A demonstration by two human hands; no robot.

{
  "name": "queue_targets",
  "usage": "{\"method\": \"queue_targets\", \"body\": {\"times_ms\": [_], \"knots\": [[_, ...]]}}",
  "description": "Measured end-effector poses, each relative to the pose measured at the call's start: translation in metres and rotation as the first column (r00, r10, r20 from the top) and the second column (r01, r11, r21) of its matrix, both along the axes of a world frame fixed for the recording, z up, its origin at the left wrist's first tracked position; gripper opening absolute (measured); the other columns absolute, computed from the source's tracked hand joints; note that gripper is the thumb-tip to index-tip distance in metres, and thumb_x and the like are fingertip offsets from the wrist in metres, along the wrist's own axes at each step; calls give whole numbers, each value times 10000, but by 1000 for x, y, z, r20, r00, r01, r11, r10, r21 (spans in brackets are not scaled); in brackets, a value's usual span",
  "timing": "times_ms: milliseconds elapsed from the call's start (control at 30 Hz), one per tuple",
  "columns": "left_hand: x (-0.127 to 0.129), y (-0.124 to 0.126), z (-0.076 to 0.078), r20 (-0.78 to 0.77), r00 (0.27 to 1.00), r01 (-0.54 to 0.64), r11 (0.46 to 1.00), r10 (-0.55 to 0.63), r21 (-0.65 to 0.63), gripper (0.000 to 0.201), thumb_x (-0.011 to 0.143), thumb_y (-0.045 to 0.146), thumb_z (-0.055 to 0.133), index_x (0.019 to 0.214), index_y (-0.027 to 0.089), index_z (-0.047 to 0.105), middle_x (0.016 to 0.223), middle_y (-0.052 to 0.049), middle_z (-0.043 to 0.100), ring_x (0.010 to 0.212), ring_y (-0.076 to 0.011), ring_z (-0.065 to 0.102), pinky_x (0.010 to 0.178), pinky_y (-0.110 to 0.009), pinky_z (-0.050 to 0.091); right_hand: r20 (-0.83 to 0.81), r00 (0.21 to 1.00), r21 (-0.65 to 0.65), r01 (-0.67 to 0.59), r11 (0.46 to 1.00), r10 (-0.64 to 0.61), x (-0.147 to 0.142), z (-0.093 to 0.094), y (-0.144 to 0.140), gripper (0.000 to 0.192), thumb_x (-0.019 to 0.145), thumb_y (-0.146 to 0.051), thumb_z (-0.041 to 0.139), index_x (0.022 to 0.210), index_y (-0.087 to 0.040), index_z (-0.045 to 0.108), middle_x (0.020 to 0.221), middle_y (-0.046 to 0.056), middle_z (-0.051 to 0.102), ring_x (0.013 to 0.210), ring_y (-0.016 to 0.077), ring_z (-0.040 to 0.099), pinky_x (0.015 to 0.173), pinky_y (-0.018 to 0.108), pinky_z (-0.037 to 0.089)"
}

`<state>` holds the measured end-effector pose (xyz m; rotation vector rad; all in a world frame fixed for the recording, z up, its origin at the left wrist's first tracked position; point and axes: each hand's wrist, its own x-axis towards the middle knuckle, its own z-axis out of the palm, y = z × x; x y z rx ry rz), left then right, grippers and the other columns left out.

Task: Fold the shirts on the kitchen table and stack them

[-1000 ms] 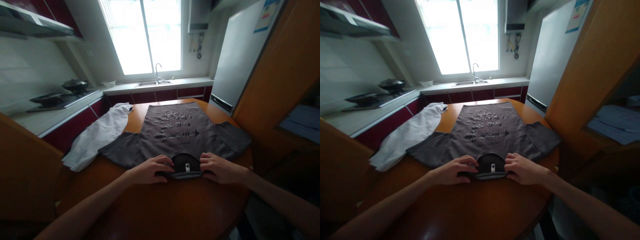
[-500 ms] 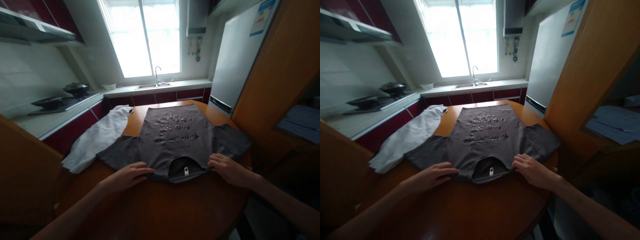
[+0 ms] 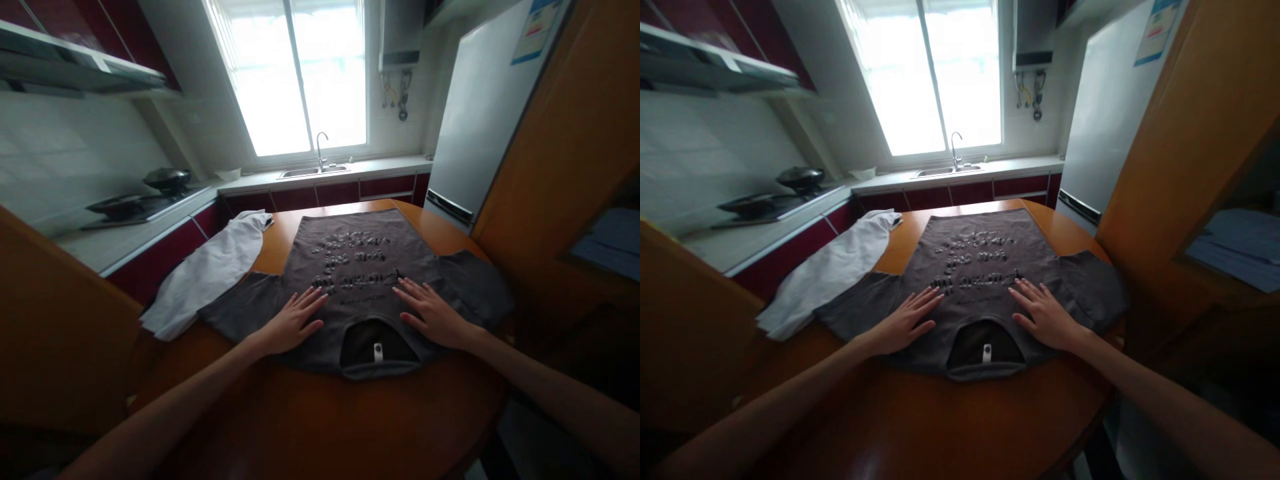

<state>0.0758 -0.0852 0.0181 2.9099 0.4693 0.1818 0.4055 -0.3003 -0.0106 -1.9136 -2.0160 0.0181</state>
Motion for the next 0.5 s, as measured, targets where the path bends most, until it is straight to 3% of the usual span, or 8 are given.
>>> {"method": "queue_targets", "body": {"times_ms": [100, 267, 400, 500], "knots": [[1, -17, 4, 57, 998, 30, 1000, -30, -3, 633, 1032, 455, 445, 1606, 302, 224, 1654, -85, 255, 1541, -289, 165, 1233, -549, 162, -29, 1000, 34, 7, 999, -6, -9, 3, -5, 582, 1034, -473, 381, 1576, -271, 317, 1649, 103, 265, 1529, 266, 207, 1215, 573, 208], [6, -39, 6, -45, 983, 177, 983, -179, -50, 723, 986, 527, 520, 1606, 342, 197, 1672, -75, 188, 1540, -330, 147, 1223, -596, 141, -18, 993, -71, -117, 991, 116, -27, 8, -11, 646, 999, -511, 471, 1586, -310, 288, 1651, 93, 255, 1525, 294, 212, 1210, 596, 209], [34, -12, 17, 2, 987, 159, 986, -159, -46, 638, 1024, 497, 451, 1600, 339, 228, 1653, -57, 263, 1534, -271, 204, 1240, -524, 163, -19, 992, -38, -129, 991, 129, -23, 17, 17, 616, 1023, -486, 416, 1592, -295, 274, 1651, 91, 258, 1527, 275, 213, 1215, 570, 216], [64, 26, 16, 81, 996, 33, 999, -35, 29, 585, 1034, 493, 419, 1579, 307, 314, 1651, -57, 274, 1538, -272, 189, 1245, -526, 131, -16, 999, 25, -46, 999, 46, -9, 19, 56, 591, 1034, -473, 372, 1584, -266, 302, 1653, 98, 249, 1532, 270, 193, 1221, 558, 197]]}}
